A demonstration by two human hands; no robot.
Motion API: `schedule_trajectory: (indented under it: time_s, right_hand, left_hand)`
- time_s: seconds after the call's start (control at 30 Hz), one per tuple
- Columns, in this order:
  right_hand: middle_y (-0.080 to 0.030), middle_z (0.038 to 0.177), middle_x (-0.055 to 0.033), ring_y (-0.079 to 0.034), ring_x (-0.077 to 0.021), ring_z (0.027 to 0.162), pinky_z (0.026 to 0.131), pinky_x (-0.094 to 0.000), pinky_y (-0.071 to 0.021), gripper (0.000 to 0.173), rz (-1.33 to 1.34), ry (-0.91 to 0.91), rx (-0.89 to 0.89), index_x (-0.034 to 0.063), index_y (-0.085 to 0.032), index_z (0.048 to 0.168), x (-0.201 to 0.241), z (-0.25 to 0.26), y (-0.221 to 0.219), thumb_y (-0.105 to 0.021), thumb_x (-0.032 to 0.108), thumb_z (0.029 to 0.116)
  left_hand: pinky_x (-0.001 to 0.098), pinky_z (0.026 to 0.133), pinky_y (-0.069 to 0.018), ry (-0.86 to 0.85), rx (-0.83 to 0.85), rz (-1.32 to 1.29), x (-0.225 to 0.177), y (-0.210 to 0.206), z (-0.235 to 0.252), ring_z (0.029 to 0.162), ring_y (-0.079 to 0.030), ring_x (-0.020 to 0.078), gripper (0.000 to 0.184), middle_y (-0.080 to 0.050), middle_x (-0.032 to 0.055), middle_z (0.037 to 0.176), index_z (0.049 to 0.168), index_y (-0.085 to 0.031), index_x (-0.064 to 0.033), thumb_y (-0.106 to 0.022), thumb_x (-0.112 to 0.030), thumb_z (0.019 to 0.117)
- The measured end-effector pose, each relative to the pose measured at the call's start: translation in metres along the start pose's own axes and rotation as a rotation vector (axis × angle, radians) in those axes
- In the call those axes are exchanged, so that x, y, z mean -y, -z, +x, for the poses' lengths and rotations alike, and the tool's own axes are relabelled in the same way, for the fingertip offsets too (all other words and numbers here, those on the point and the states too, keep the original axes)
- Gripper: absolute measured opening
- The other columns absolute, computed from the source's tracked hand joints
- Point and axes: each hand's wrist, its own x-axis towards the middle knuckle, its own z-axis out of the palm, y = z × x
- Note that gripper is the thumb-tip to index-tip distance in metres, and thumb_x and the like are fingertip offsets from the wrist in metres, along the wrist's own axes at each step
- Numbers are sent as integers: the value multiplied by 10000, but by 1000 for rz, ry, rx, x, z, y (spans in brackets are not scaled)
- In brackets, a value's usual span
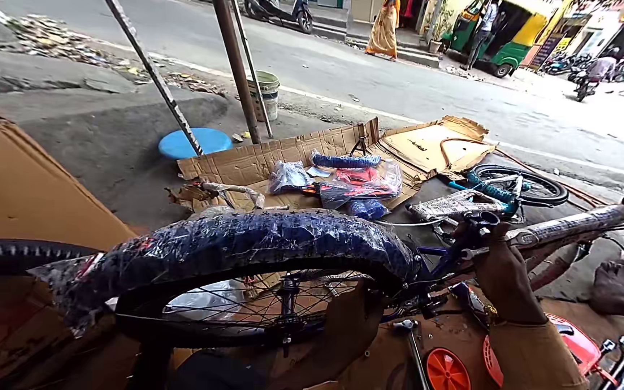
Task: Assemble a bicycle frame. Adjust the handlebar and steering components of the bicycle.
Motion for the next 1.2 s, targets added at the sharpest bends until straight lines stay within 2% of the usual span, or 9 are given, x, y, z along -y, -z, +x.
schedule_trajectory:
  time_s: [0.43, 0.6, 0.7, 0.83, 0.97, 1.0, 1.07, 1.1, 1.2]
  right_hand:
    - [-716, 1078, -28, -686, -173, 1017, 895, -372, -587, 658, 30, 98, -44, 160, -639, 1231, 6, -47, 15, -410, 721, 976]
    - [-717, 1060, -22, -686, -182, 1033, 950, -388, -569, 687, -32, 170, -75, 154, -625, 1222, 2, -48, 8, -371, 743, 974]
    - [-717, 1001, -28, -691, -180, 985, 933, -394, -576, 681, -35, 221, -104, 137, -637, 1172, -2, -48, 6, -369, 733, 983]
    - [-703, 975, 3, -678, -132, 954, 906, -355, -573, 682, -110, 215, -130, 124, -619, 1155, 1, -41, 2, -296, 707, 1012]
    - [-703, 945, 38, -683, -83, 921, 885, -350, -589, 721, -235, 199, -116, 115, -630, 1121, 6, -22, -3, -226, 704, 1021]
    - [-699, 937, 46, -681, -73, 909, 874, -339, -591, 713, -248, 205, -97, 118, -631, 1110, 5, -17, -4, -210, 688, 1031]
    - [-690, 936, 27, -675, -91, 906, 870, -346, -586, 689, -245, 211, -57, 115, -615, 1105, 3, -9, -5, -190, 655, 1051]
    - [-688, 940, 2, -677, -119, 910, 871, -367, -587, 687, -236, 197, -51, 105, -614, 1113, 3, -7, -5, -184, 638, 1059]
    - [-697, 966, -13, -679, -135, 941, 884, -379, -584, 695, -251, 154, -45, 111, -628, 1124, 7, -6, -6, -161, 623, 1066]
  left_hand:
    - [424, 596, -598, -215, -168, 30, 7, -24, -31, 659, -700, 151, 355, -703, -9, 735, 1004, -727, -116, -609, -449, 974]
    - [309, 787, -639, -271, -224, -221, 21, -24, -37, 887, -725, 43, 320, -757, -52, 976, 1127, -717, -130, -689, -403, 961]
    - [312, 943, -615, -351, -198, -386, 29, -8, -54, 1076, -704, 94, 352, -736, 14, 1160, 1258, -652, -77, -680, -293, 982]
    - [333, 1005, -545, -430, -152, -194, 41, 33, -101, 1151, -662, 108, 299, -713, 59, 1202, 1264, -623, -108, -620, -281, 1020]
    - [343, 1171, -387, -586, -478, 205, 44, 107, -119, 1397, -467, 82, 375, -536, -88, 1465, 1404, -504, -277, -536, -350, 1037]
    - [363, 1198, -334, -568, -596, 301, 33, 133, -115, 1429, -420, 104, 390, -498, -64, 1491, 1405, -507, -244, -534, -338, 1028]
    - [472, 1228, -262, -502, -749, 430, 20, 185, -102, 1470, -357, 278, 447, -453, 132, 1523, 1384, -541, -61, -586, -283, 999]
    - [520, 1219, -265, -435, -716, 495, 21, 211, -94, 1455, -356, 374, 518, -434, 235, 1520, 1383, -532, 20, -598, -308, 987]
    - [552, 1122, -421, -305, -402, 592, 38, 258, -67, 1347, -521, 349, 717, -538, 188, 1459, 1490, -496, -97, -535, -583, 964]
